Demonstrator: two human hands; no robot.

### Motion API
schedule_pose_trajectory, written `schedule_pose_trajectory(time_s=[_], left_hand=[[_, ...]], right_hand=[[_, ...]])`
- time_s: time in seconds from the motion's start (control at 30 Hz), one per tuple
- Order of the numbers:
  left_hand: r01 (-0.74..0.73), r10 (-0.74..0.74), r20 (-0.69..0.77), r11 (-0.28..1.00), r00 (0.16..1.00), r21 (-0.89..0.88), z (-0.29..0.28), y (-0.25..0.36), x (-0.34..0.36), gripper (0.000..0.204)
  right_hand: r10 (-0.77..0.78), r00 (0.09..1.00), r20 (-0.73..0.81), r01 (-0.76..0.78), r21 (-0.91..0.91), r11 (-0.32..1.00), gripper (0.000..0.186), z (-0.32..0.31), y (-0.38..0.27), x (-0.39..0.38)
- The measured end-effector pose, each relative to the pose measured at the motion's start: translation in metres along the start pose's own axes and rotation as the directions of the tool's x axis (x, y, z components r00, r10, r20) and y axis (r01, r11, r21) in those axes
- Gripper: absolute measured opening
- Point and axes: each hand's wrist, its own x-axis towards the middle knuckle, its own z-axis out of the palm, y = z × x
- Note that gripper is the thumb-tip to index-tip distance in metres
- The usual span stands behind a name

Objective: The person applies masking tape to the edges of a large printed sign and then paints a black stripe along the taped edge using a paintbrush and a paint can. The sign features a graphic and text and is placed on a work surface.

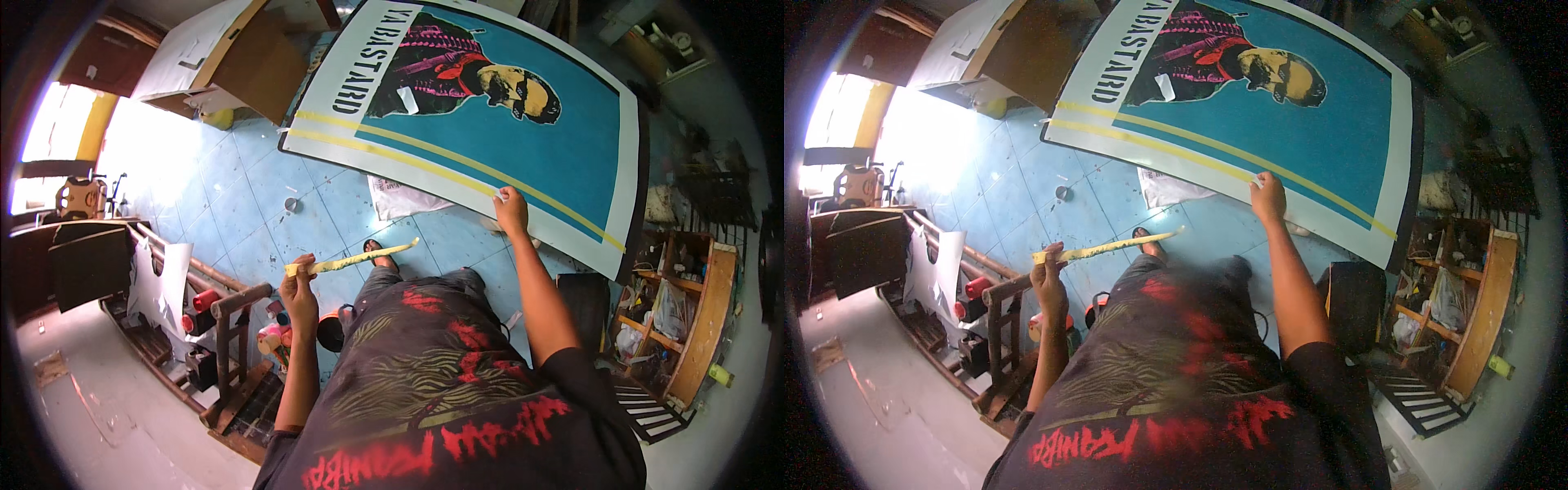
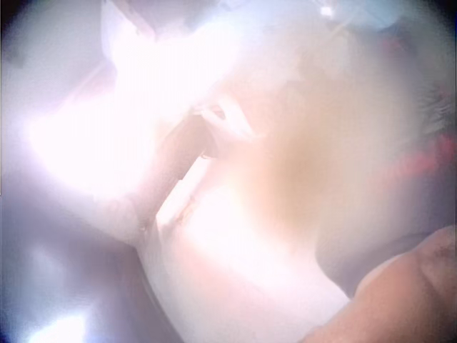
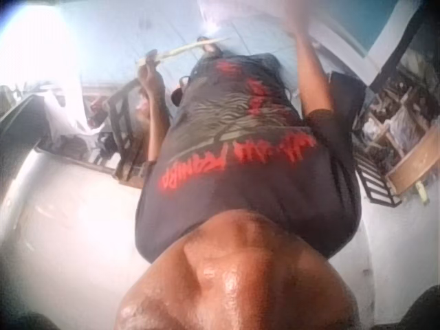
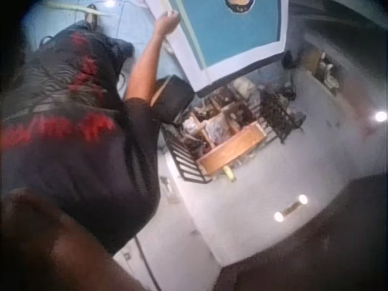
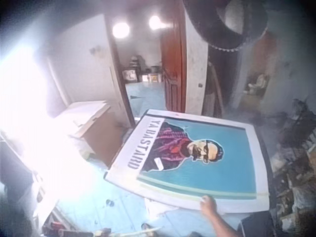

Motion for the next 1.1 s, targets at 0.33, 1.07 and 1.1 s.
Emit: schedule_pose_trajectory(time_s=[0.33, 1.07, 1.1], left_hand=[[-0.079, -0.084, 0.377, 0.914, 0.922, 0.397, -0.027, -0.017, 0.135, 0.018], [-0.008, -0.143, 0.417, 0.941, 0.897, 0.339, 0.023, -0.078, 0.257, 0.015], [-0.013, -0.131, 0.439, 0.951, 0.889, 0.31, 0.025, -0.076, 0.261, 0.015]], right_hand=[[0.126, 0.976, -0.18, -0.17, -0.255, 0.952, 0.02, 0.034, -0.012, 0.001], [0.034, 0.974, -0.224, -0.066, -0.135, 0.989, 0.017, 0.033, -0.017, -0.002], [0.028, 0.967, -0.252, -0.067, -0.146, 0.987, 0.018, 0.032, -0.02, -0.003]])
